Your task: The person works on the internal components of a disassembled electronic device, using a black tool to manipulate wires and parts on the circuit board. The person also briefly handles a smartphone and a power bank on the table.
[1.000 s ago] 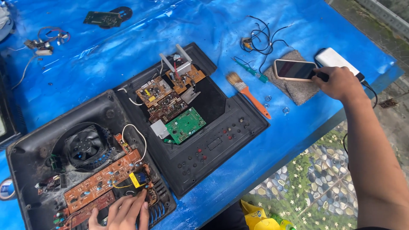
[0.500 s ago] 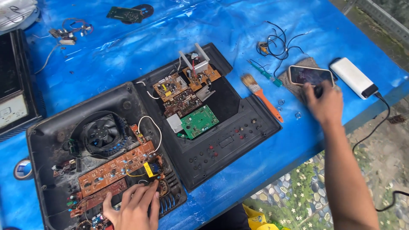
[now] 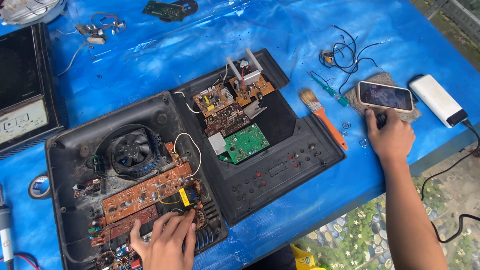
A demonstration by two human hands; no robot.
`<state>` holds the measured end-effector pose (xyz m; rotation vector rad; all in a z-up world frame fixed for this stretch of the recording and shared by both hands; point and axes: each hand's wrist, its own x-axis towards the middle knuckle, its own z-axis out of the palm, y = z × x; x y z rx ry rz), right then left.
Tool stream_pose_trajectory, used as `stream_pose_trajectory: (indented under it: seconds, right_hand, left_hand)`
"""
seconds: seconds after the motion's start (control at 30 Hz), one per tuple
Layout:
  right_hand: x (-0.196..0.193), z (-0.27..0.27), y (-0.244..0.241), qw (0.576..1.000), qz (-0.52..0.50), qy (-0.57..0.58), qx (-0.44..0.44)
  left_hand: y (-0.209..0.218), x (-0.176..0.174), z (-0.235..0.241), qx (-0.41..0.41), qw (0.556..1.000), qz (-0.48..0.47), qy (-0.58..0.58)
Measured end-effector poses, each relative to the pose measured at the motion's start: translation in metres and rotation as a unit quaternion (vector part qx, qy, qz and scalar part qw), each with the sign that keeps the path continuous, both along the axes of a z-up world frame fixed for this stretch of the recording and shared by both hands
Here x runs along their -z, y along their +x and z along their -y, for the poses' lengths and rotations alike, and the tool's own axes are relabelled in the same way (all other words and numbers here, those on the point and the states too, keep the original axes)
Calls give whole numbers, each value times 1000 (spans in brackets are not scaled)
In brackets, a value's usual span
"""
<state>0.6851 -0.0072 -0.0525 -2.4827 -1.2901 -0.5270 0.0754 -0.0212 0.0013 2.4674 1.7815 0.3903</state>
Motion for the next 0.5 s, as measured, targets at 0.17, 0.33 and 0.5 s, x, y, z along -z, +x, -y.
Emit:
stream_pose_trajectory:
  seconds: [0.17,0.33,0.5]
  right_hand:
    - [4,2,1,1000,0,18,-15]
    - [7,1,5,1000,5,19,-18]
    - [6,1,4,999,17,22,-26]
  left_hand:
    - [1,-5,-1,0,1000,1,-9]
    - [-1,1,0,6,1000,4,2]
    - [0,-1,0,3,1000,6,-1]
